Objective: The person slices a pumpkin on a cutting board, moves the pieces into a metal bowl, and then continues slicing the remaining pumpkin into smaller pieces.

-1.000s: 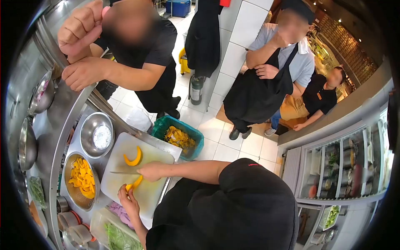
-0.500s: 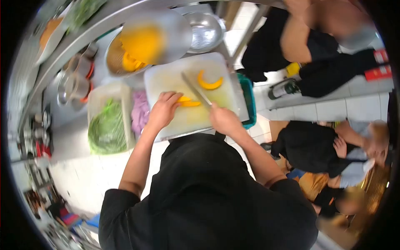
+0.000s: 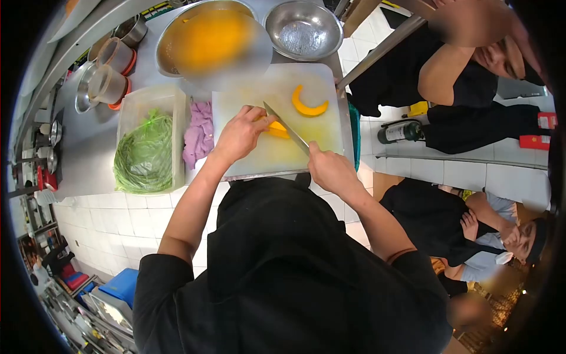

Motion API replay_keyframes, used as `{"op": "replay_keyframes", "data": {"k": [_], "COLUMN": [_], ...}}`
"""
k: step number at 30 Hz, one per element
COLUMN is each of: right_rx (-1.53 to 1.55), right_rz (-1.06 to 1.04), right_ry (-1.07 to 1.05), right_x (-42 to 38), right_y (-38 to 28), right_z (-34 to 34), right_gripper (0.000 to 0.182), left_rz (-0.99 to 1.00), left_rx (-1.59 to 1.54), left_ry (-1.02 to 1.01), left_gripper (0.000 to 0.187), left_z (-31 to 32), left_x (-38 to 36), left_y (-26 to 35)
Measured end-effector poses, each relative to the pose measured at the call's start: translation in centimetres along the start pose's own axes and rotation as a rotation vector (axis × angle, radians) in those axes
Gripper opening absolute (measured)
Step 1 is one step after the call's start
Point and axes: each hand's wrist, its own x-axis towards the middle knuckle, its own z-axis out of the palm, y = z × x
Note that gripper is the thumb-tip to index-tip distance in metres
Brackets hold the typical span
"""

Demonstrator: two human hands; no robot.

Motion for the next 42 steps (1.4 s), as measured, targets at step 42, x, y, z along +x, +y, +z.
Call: {"op": "replay_keyframes", "data": {"k": [42], "right_rx": [0.194], "right_rz": [0.045], "right_ry": [-0.082], "right_x": [3.9], "right_y": [-1.6], "right_z": [1.5], "right_gripper": [0.028], "left_rz": [-0.228], "left_rx": [-0.319], "left_ry": [0.081], "left_gripper": [0.032], "left_z": [0.7], "left_x": [-1.1], "left_y": [-2.1]}}
